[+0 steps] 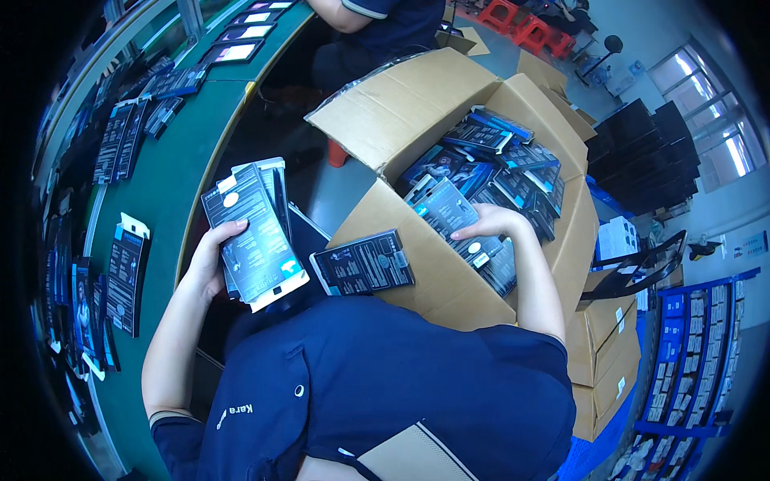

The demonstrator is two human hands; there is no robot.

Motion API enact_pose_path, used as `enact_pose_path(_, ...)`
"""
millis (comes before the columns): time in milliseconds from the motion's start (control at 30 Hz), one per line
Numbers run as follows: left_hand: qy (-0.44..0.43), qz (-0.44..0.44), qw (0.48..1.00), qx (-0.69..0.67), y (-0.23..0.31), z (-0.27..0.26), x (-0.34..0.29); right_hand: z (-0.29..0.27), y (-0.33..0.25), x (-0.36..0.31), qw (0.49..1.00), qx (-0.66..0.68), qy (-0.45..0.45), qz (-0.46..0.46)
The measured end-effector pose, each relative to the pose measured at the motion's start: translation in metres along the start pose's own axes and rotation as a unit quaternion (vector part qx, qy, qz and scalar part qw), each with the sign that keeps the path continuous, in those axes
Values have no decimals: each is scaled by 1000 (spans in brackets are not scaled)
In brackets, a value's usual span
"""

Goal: Organizing and stacking small packaged electronic accessories on an assembly line.

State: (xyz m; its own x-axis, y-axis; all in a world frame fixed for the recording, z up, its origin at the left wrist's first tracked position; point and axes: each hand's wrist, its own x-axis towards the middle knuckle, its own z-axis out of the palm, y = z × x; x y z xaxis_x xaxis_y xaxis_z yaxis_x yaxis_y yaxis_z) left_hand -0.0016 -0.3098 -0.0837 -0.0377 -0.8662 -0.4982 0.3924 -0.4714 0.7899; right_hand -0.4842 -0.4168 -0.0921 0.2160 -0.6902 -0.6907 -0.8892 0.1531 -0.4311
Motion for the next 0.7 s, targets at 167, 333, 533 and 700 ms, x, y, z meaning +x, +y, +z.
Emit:
enact_pose_path(167,-51,-20,998,20,-8,4,2,-11,-17,-2,997,-66,28,-31)
enact_pose_path(333,-109,-64,990,61,-25,11,5,-60,8,-40,957,-128,241,-97)
enact_pose_path(533,-91,-2,996,20,-14,-5,12,-42,-69,-93,903,220,81,-361)
enact_pose_path(700,-167,82,968,-171,13,-48,-5,30,-167,-41,876,-243,59,-413)
